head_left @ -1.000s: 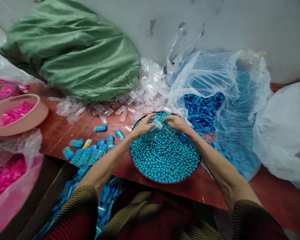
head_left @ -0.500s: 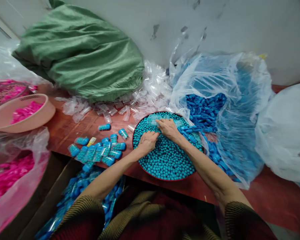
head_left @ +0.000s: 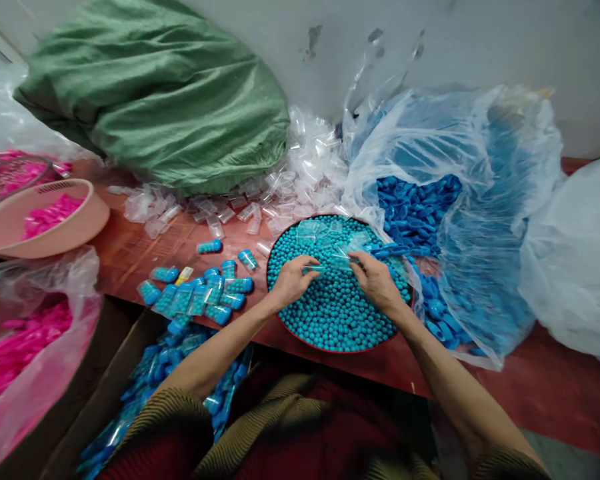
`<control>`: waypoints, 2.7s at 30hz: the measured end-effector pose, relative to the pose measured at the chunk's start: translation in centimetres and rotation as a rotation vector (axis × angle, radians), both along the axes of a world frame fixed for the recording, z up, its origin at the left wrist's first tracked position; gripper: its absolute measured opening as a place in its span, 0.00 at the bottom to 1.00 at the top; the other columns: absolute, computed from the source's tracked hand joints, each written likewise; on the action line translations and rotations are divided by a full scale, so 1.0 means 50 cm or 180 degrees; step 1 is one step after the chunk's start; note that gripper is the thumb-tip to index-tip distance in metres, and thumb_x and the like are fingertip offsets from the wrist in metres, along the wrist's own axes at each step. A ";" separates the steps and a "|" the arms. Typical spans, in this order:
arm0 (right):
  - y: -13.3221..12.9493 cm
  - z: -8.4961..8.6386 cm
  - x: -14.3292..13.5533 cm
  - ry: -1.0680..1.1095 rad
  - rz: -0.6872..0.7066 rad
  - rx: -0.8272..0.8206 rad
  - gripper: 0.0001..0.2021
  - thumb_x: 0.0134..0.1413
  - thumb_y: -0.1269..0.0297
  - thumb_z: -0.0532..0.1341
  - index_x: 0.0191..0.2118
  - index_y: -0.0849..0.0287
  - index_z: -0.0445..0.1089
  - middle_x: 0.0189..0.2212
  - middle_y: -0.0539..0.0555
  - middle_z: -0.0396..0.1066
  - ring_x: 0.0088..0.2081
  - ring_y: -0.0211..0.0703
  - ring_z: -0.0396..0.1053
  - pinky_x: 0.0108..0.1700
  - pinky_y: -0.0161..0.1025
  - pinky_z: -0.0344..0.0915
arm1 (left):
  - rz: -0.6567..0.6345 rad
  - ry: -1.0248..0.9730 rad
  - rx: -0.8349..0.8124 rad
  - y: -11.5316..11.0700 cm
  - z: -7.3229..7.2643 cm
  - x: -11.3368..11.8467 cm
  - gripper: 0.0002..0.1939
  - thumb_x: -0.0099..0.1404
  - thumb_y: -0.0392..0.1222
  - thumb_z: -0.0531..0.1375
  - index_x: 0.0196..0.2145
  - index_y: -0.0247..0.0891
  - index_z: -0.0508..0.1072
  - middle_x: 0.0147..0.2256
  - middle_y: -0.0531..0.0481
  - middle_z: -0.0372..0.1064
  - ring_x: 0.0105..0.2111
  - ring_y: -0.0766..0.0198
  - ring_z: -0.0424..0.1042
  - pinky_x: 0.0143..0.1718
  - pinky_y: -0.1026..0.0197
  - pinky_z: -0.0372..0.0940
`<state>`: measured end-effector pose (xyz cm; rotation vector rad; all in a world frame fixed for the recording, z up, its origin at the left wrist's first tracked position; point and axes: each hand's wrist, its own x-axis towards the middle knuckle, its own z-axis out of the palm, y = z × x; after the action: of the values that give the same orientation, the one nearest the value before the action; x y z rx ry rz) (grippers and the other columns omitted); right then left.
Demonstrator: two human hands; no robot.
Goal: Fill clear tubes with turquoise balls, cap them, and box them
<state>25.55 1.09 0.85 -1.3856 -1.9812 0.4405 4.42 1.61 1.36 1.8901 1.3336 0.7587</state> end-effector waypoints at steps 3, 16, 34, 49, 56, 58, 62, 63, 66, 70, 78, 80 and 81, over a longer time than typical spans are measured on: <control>-0.022 0.019 0.008 0.0020 0.0110 0.0044 0.15 0.58 0.67 0.51 0.48 0.54 0.68 0.41 0.57 0.72 0.44 0.48 0.69 0.48 0.48 0.66 | -0.0436 0.1136 0.0410 -0.021 0.029 0.000 0.16 0.61 0.35 0.56 0.47 0.40 0.67 0.40 0.47 0.70 0.42 0.58 0.70 0.45 0.57 0.64; -0.090 -0.062 -0.038 -0.0071 0.0418 -0.0385 0.10 0.58 0.70 0.51 0.45 0.58 0.64 0.39 0.58 0.70 0.43 0.47 0.68 0.45 0.46 0.66 | -0.0640 0.0689 -0.0087 -0.006 0.017 0.046 0.25 0.57 0.36 0.61 0.52 0.36 0.64 0.35 0.49 0.73 0.37 0.60 0.72 0.40 0.59 0.66; -0.119 -0.052 -0.034 -0.0198 0.0364 -0.0628 0.08 0.58 0.70 0.52 0.40 0.56 0.66 0.35 0.54 0.70 0.39 0.44 0.68 0.41 0.40 0.65 | -0.0963 0.1942 0.0314 -0.079 -0.003 0.067 0.40 0.59 0.46 0.59 0.63 0.35 0.44 0.52 0.38 0.63 0.49 0.49 0.64 0.49 0.49 0.60; 0.054 -0.001 0.050 -0.0398 -0.0413 -0.0092 0.17 0.57 0.69 0.50 0.51 0.61 0.64 0.40 0.60 0.73 0.42 0.50 0.69 0.45 0.45 0.63 | -0.0794 0.1574 0.0185 -0.102 -0.007 0.053 0.24 0.58 0.32 0.56 0.52 0.38 0.59 0.44 0.43 0.66 0.46 0.53 0.64 0.48 0.49 0.61; -0.002 -0.001 0.029 0.2029 -0.0041 -0.1768 0.16 0.48 0.58 0.59 0.43 0.57 0.65 0.25 0.49 0.69 0.26 0.41 0.69 0.27 0.39 0.67 | -0.0362 0.0445 -0.0106 -0.078 -0.006 0.020 0.18 0.58 0.35 0.59 0.46 0.37 0.62 0.41 0.46 0.68 0.43 0.59 0.69 0.47 0.55 0.64; -0.011 0.001 0.018 0.2459 -0.0017 -0.2017 0.17 0.44 0.56 0.62 0.41 0.56 0.65 0.26 0.48 0.69 0.28 0.42 0.70 0.27 0.38 0.68 | -0.0337 0.0344 -0.0061 -0.078 0.002 0.017 0.17 0.57 0.36 0.60 0.45 0.37 0.63 0.41 0.46 0.68 0.44 0.58 0.68 0.48 0.53 0.64; -0.040 -0.004 -0.020 0.3232 -0.0056 -0.2329 0.17 0.40 0.55 0.66 0.35 0.55 0.65 0.31 0.49 0.70 0.32 0.40 0.71 0.31 0.37 0.69 | -0.0404 -0.0142 -0.0236 -0.083 0.023 0.023 0.16 0.56 0.38 0.61 0.43 0.36 0.65 0.56 0.40 0.58 0.56 0.53 0.60 0.56 0.51 0.57; -0.050 -0.008 -0.033 0.3352 -0.0048 -0.2379 0.16 0.40 0.55 0.66 0.35 0.55 0.65 0.32 0.49 0.70 0.33 0.40 0.71 0.32 0.37 0.69 | -0.0420 -0.0340 -0.0341 -0.083 0.027 0.027 0.17 0.56 0.38 0.61 0.44 0.36 0.64 0.59 0.39 0.54 0.58 0.52 0.58 0.57 0.51 0.56; -0.078 -0.021 -0.073 0.3207 0.0068 -0.2326 0.14 0.45 0.55 0.62 0.38 0.55 0.66 0.35 0.52 0.73 0.36 0.43 0.71 0.37 0.39 0.69 | -0.0341 -0.0914 -0.0666 -0.085 0.030 0.040 0.20 0.58 0.40 0.59 0.48 0.37 0.62 0.58 0.41 0.55 0.54 0.55 0.63 0.54 0.53 0.60; -0.102 -0.020 -0.098 0.1489 0.0123 -0.1597 0.13 0.56 0.61 0.53 0.43 0.58 0.68 0.39 0.55 0.74 0.41 0.44 0.71 0.43 0.39 0.65 | -0.0245 -0.1265 -0.0889 -0.087 0.019 0.044 0.35 0.56 0.40 0.62 0.58 0.39 0.52 0.53 0.43 0.60 0.47 0.59 0.68 0.51 0.55 0.63; -0.061 0.051 -0.078 -0.1808 0.0159 -0.1420 0.16 0.63 0.62 0.46 0.44 0.54 0.70 0.37 0.56 0.75 0.40 0.46 0.72 0.36 0.36 0.61 | -0.0393 0.0152 -0.0342 -0.080 0.007 0.008 0.34 0.54 0.32 0.58 0.58 0.37 0.55 0.55 0.41 0.61 0.51 0.53 0.64 0.53 0.48 0.60; -0.021 0.064 -0.072 -0.1812 -0.0326 -0.1028 0.16 0.63 0.59 0.46 0.49 0.56 0.67 0.44 0.58 0.72 0.42 0.47 0.71 0.36 0.36 0.61 | -0.0507 0.0819 0.0019 -0.080 0.007 0.007 0.31 0.55 0.31 0.56 0.57 0.36 0.57 0.53 0.41 0.62 0.50 0.51 0.63 0.54 0.46 0.58; 0.001 0.068 -0.069 -0.1817 -0.0551 -0.0855 0.18 0.63 0.56 0.48 0.52 0.57 0.64 0.47 0.60 0.69 0.42 0.48 0.71 0.36 0.37 0.62 | -0.0560 0.1037 0.0109 -0.079 0.006 0.007 0.31 0.55 0.31 0.56 0.57 0.34 0.57 0.53 0.40 0.62 0.49 0.51 0.62 0.53 0.46 0.59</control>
<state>22.08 1.13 4.25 -2.0085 -2.2726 0.2518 4.78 -2.35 1.68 2.1935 1.3271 0.3985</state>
